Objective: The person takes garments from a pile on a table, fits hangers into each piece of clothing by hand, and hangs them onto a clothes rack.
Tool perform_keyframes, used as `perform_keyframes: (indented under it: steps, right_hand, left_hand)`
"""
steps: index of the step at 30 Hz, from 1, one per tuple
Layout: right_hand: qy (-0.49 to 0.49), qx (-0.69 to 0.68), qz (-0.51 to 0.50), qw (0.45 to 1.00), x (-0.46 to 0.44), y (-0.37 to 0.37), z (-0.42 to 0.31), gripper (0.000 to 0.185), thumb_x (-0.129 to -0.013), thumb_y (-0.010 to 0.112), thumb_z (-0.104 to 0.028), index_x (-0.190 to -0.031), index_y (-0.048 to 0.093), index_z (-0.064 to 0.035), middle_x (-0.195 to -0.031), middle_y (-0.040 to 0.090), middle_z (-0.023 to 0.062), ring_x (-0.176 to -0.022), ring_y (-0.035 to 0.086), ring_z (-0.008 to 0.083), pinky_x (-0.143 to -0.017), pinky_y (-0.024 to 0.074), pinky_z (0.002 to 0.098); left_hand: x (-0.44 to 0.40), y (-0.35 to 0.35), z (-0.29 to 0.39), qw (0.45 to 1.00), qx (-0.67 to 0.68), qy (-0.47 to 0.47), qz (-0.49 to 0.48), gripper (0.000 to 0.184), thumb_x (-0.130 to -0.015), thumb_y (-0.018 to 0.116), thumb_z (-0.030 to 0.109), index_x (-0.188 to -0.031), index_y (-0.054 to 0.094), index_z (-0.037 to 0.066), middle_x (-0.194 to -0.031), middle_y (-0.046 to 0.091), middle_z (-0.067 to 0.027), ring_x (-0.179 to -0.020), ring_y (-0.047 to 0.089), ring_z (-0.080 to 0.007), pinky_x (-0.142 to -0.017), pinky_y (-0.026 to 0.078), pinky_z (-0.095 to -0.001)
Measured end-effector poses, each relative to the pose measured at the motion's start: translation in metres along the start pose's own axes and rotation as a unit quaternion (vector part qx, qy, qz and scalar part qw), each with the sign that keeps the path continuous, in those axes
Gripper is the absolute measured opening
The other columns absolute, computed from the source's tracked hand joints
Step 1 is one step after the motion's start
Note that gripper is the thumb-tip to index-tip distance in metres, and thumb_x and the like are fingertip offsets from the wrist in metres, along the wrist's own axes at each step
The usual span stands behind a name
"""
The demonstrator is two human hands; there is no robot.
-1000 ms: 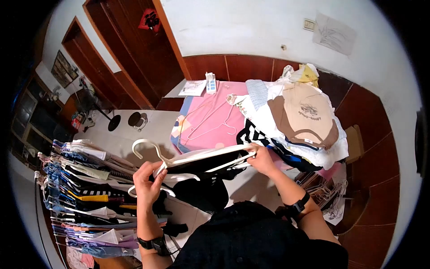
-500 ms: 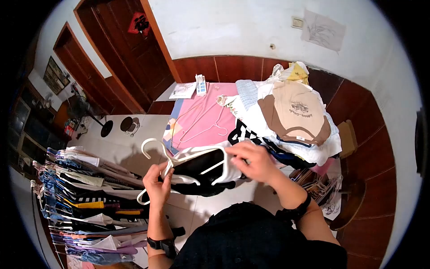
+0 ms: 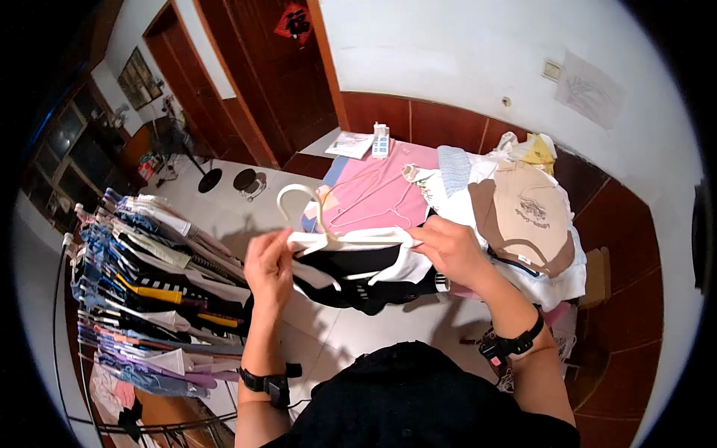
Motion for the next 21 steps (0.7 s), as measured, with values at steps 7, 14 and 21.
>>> perform_keyframes:
  steps: [7,14,21]
  right_hand:
    - [0.014,-0.009,0.007,1.0,-0.006,-0.022,0.003,0.026,-0.077,0.072,-0.013,-0.102,0.069,-0.011,-0.078,0.058,0.0069,-0.066,0.061,0.0264,-0.056,0.0488,0.0351]
    - [0.03,-0.074,0.011,0.997,-0.003,-0.045,0.011,0.025,-0.078,0.071,-0.005,-0.102,0.07,-0.0039,-0.072,0.054,0.0088,-0.063,0.054,0.0219,-0.057,0.0414,0.0319]
    - [0.054,-0.09,-0.033,0.994,0.005,-0.059,0.029,0.024,-0.079,0.071,-0.012,-0.103,0.071,-0.0085,-0.08,0.061,0.0091,-0.069,0.06,0.0261,-0.062,0.0463,0.0351]
  left_hand:
    - [0.002,-0.006,-0.002,0.991,0.104,-0.061,-0.056,0.041,-0.094,0.054,0.019,-0.133,0.054,0.006,-0.129,0.056,-0.0186,-0.113,0.053,-0.0358,-0.097,0.041,-0.0397]
    - [0.015,0.009,-0.026,0.951,0.155,-0.135,-0.231,0.022,-0.086,0.065,0.008,-0.107,0.067,0.002,-0.075,0.058,-0.0113,-0.067,0.052,-0.0187,-0.065,0.045,-0.0292]
    - [0.022,0.012,-0.034,0.899,0.228,-0.3,-0.221,0.018,-0.089,0.063,0.011,-0.105,0.067,0.003,-0.072,0.054,-0.0106,-0.066,0.052,-0.0148,-0.061,0.043,-0.0273]
Point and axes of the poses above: each hand's wrist, its own x-axis away from the middle knuckle, its own y-axis out of the palm, z = x × y, the point moved 3 cm from there along -x, towards the middle knuckle
